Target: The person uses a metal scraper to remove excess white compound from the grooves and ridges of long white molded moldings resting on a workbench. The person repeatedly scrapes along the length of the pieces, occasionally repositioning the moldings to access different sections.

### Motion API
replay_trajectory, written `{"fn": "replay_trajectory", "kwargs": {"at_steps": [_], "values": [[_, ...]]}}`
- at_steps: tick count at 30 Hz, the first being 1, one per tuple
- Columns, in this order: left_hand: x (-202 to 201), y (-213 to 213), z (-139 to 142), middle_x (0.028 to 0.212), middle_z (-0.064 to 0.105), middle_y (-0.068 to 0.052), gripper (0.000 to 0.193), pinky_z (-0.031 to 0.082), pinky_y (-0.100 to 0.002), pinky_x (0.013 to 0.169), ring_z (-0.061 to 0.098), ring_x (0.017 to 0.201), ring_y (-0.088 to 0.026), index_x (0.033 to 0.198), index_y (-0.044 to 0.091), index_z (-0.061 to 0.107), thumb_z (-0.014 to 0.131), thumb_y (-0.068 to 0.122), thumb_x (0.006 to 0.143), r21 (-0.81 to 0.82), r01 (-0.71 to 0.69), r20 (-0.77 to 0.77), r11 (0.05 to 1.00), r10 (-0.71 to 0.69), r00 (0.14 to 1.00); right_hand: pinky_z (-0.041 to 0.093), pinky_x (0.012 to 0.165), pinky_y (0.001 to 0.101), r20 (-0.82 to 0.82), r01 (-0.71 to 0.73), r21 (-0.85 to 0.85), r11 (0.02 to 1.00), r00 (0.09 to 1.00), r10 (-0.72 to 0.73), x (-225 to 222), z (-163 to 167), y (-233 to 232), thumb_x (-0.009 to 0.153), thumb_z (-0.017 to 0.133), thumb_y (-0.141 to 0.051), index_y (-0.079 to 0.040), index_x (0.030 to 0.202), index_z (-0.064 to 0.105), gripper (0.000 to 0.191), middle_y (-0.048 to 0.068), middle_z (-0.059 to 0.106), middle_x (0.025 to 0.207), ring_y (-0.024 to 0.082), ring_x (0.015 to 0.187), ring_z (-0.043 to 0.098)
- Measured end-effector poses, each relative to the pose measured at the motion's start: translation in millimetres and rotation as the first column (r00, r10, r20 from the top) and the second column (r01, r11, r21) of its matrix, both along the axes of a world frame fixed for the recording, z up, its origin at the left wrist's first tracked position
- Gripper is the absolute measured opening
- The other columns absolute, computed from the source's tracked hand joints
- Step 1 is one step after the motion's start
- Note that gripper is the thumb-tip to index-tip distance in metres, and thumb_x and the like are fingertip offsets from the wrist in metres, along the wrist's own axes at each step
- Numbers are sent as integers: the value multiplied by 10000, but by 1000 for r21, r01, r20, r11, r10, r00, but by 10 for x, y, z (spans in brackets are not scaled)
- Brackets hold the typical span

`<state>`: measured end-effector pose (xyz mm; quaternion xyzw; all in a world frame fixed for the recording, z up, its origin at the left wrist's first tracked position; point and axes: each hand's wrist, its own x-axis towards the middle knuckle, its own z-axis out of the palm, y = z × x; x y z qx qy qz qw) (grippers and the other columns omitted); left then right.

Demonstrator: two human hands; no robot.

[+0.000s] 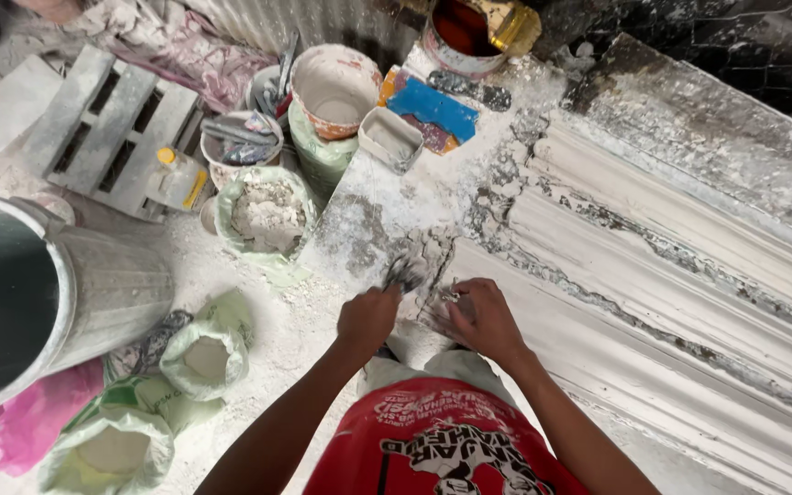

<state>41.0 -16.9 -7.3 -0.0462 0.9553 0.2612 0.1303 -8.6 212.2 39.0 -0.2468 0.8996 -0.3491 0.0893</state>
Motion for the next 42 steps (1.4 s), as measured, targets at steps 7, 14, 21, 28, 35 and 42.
{"fn": "replay_trajectory", "kwargs": {"at_steps": [7,14,21,28,35,42], "values": [[-419,167,32,897,735,-180,186,586,-526,704,728,831,-383,1104,113,686,595,231,992,25,7,-170,1000,-3,985,512,953,426,59,-16,-41,999,998,18,-19,92,-28,871,737,-172,-33,1155,657,327,158,667,1128,336,1119,614],[-246,-504,408,941,739,-184,300,572,-536,722,713,851,-390,1194,127,701,645,294,951,159,-93,-67,983,104,992,509,970,428,-25,16,-72,997,1000,-18,3,112,-8,880,718,-154,-35,1168,636,323,171,634,1180,347,1146,602],[-301,-962,350,899,722,-254,531,593,-478,653,738,770,-373,1435,30,456,589,187,946,570,-588,290,574,529,797,579,797,398,-40,99,-87,991,994,-102,105,163,47,882,724,-158,-49,1228,594,385,153,609,1246,333,1174,585],[-848,-1275,-9,1264,589,-226,478,609,-451,681,710,918,-346,1407,-16,468,600,145,976,-147,-565,-33,812,567,823,604,550,331,107,177,-82,981,980,-168,190,214,110,896,683,-172,-66,1238,585,372,125,603,1258,278,1161,590],[-763,-320,14,1415,517,-289,572,633,-304,667,718,948,-319,1391,-133,450,677,156,954,-517,-347,-35,783,386,922,596,479,295,114,177,-83,981,979,-167,309,210,183,919,665,-200,-66,1263,574,381,154,562,1303,288,1184,563],[-461,-283,80,1053,694,-209,674,552,-413,692,696,799,-316,1586,129,461,622,79,933,183,-420,-144,889,447,883,579,456,295,94,169,-78,983,982,-162,288,292,235,926,655,-200,-75,1264,578,368,150,595,1255,275,1117,604]]}}
